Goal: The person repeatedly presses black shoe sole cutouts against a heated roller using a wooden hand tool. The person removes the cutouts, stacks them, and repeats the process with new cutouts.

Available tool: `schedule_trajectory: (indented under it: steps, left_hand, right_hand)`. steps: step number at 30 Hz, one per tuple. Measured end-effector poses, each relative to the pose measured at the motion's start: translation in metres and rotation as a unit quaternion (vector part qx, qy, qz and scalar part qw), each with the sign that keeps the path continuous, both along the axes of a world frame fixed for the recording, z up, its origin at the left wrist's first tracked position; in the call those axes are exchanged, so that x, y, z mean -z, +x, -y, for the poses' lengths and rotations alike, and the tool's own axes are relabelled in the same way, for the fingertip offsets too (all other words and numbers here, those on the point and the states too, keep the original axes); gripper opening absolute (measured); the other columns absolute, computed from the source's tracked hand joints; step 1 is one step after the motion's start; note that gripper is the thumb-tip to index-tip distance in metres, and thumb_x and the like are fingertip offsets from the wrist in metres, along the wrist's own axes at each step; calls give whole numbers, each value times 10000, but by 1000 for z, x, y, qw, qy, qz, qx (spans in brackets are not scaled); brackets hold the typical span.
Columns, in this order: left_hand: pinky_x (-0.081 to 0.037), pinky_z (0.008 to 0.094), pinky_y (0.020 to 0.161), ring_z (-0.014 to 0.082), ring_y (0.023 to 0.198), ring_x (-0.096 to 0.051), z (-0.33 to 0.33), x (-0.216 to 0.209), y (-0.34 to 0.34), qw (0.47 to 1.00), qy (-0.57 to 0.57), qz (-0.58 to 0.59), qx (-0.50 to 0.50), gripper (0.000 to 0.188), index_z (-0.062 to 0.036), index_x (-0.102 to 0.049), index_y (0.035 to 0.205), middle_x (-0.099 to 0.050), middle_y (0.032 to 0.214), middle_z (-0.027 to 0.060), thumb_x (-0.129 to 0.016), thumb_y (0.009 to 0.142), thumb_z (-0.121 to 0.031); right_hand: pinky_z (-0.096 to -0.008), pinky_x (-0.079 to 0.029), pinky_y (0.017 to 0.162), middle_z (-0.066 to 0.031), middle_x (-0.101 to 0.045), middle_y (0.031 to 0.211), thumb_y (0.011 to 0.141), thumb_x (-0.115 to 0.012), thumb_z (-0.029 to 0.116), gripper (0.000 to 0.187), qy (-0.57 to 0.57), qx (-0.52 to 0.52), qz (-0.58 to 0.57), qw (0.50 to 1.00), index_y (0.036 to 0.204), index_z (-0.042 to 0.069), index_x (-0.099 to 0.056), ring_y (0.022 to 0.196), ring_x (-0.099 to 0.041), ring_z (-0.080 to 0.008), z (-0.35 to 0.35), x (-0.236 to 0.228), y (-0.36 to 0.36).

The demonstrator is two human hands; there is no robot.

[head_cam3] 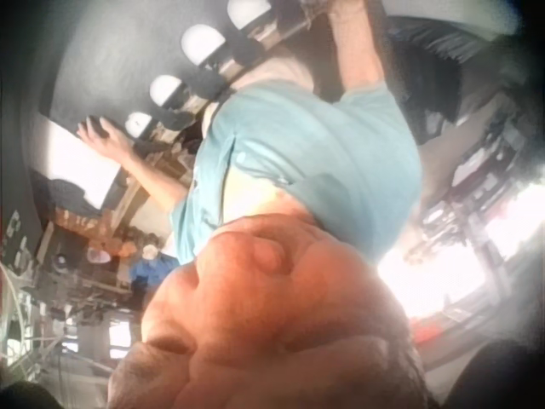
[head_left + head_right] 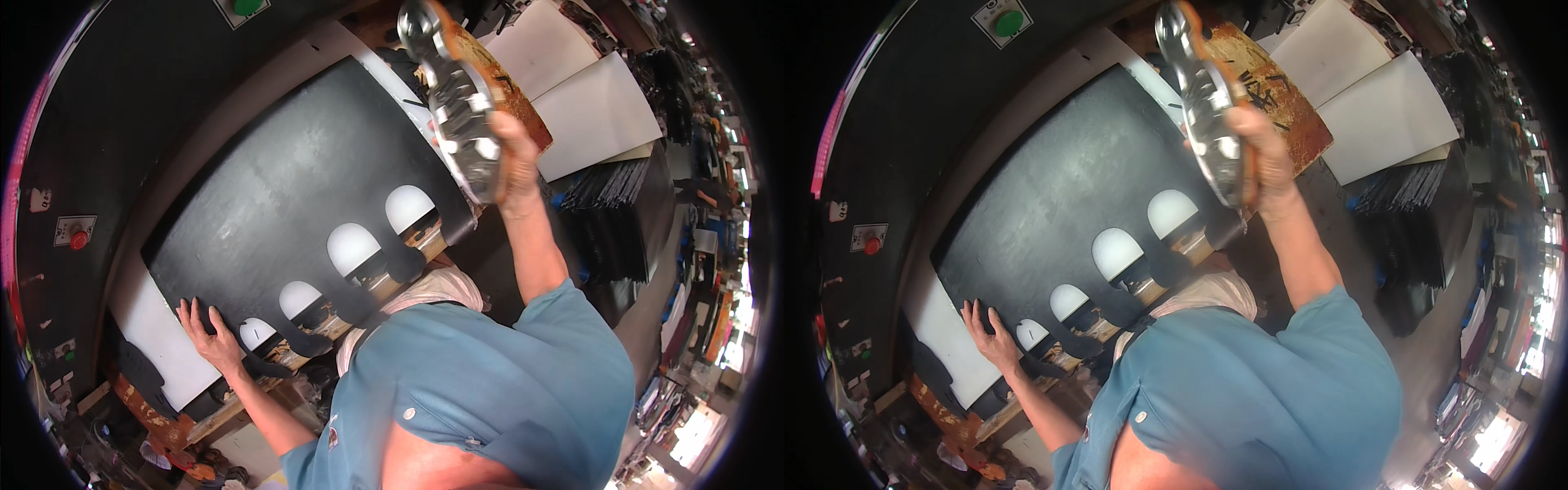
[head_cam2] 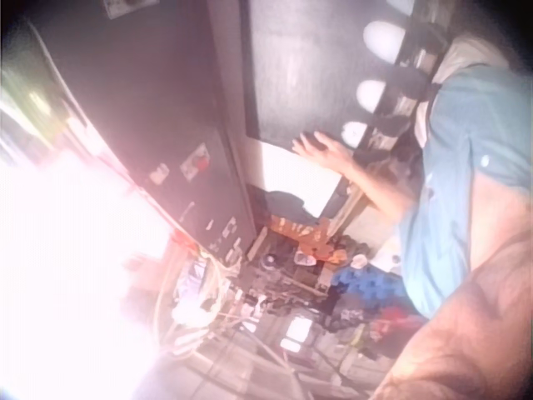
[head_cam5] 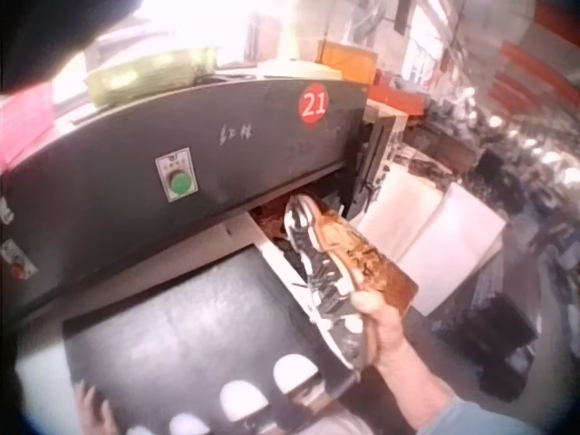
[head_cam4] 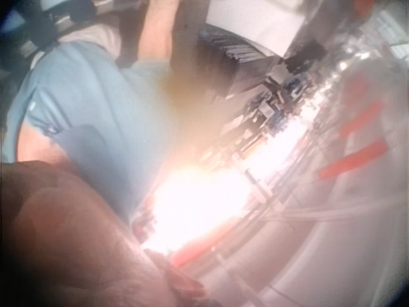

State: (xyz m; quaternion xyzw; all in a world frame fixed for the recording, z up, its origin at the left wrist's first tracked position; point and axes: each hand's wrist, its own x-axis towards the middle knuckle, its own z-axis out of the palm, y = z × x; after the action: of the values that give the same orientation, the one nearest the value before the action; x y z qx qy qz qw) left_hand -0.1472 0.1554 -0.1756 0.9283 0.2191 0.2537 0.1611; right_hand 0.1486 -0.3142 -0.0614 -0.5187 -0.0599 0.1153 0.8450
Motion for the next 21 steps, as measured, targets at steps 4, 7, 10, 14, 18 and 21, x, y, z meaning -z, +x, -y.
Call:
schedule_trajectory:
  steps: [4,7,10,14,18,21]
  left_hand:
    - [-385,491,1239,393,1529,-456,0,-2,0,1000,4,-14,-5,387,-33,-648,1430,-541,1600,186,-688,1052,-109]
    - [-388,489,1237,389,1525,-461,1,-2,1,1000,3,-9,-8,384,-31,-649,1427,-545,1596,186,-689,1053,-106]
    - [-392,485,1234,386,1520,-469,1,-1,0,1000,-1,-2,-5,377,-31,-653,1421,-548,1593,185,-691,1053,-103]
    - [-392,482,1233,386,1513,-477,0,1,0,1000,-7,6,-12,365,-27,-664,1407,-554,1589,181,-697,1050,-98]
    - [-393,482,1232,378,1510,-483,-2,2,1,1000,-6,17,-2,354,-23,-676,1390,-565,1580,182,-701,1045,-96]
    - [-397,479,1231,376,1506,-488,-3,1,1,1000,-8,6,-17,349,-26,-681,1389,-573,1575,179,-698,1049,-104]
  right_hand:
    - [-503,-612,1002,-388,-393,1558,861,-786,646,1160,238,-133,50,961,1636,-58,-287,1309,-589,-490,24,-56,16]
    - [-458,-503,1061,-282,-367,1557,808,-885,605,1189,380,-191,30,904,1657,17,-295,1313,-492,-396,18,-53,26]
    - [-482,-474,1099,-256,-443,1493,812,-883,543,1042,527,-161,-69,831,1586,6,-440,1329,-499,-372,-20,-2,7]
    - [-577,-449,1152,-278,-527,1484,907,-754,619,867,474,-19,-326,818,1486,2,-559,1344,-536,-427,-34,45,-3]
    - [-381,-595,956,-163,-730,1112,974,-712,502,662,81,-37,-151,985,1396,2,-604,1029,-718,-269,-20,39,6]
    - [-351,-564,963,-184,-677,1187,871,-851,493,747,-310,21,65,948,1349,-54,-675,1072,-692,-267,-30,43,0]
